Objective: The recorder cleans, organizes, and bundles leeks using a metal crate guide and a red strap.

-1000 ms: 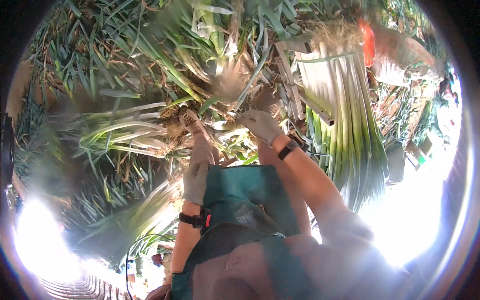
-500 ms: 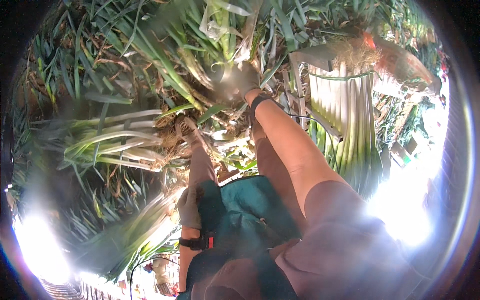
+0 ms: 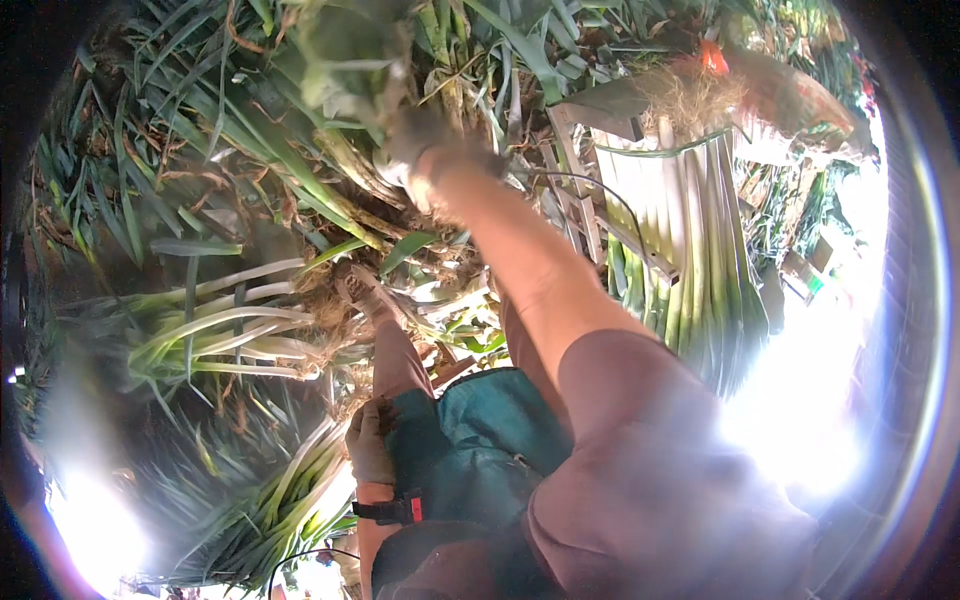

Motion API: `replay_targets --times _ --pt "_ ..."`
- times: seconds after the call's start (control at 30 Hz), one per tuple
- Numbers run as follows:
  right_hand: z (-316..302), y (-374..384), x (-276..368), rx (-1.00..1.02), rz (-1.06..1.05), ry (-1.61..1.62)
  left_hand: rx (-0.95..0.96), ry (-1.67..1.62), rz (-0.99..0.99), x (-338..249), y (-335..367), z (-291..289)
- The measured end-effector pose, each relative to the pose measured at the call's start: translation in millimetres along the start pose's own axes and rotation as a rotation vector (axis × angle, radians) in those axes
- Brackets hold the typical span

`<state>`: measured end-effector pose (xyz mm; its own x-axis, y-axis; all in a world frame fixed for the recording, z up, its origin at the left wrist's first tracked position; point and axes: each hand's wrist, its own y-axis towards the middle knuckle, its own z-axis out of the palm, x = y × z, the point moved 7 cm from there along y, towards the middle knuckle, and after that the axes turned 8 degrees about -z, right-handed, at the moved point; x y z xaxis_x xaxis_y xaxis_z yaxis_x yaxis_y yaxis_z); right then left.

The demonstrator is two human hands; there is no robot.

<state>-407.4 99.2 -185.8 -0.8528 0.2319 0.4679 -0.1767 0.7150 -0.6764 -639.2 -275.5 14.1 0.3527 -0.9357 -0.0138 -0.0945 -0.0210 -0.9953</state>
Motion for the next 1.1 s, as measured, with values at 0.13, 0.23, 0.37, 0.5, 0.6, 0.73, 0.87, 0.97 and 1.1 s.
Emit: replay_targets --times 0.13,0.23,0.37,0.5,0.6,0.73,0.87,0.97,1.1 --pt "61.1 -22.6 79.4 -0.236 -0.2 -0.058 -0.031 0.065 0.022 -9.6 -1.1 6.5" --pt "82.0 -19.5 77.9 -0.324 -0.072 -0.175 -0.001 0.124 0.053 -24.7 -3.0 27.2" --pt "70.4 -32.2 86.7 0.009 -0.164 -0.14 -0.006 0.052 0.092 -26.6 -2.3 31.2" --pt "1.0 -73.2 32.5 -0.328 -0.261 0.081 0.017 0.093 0.083 -17.1 0.7 38.6" --pt "-32.1 -81.7 -44.3 -0.565 -0.095 0.018 0.042 0.068 0.091 -12.0 1.5 43.5" --pt "-28.1 -35.7 -114.5 -0.48 0.051 -0.095 0.042 0.086 0.081 -11.4 4.6 50.3" --pt "-23.2 10.4 -125.4 -0.228 0.137 -0.502 0.037 0.069 0.084 -10.6 9.7 53.2" --pt "-31.5 -2.1 -86.3 -0.167 0.095 -0.377 -0.011 0.076 0.091 -11.2 4.6 37.8" --pt "-79.7 -57.5 -62.8 -0.349 0.01 -0.126 0.017 0.081 0.125 -20.0 -3.4 41.5"
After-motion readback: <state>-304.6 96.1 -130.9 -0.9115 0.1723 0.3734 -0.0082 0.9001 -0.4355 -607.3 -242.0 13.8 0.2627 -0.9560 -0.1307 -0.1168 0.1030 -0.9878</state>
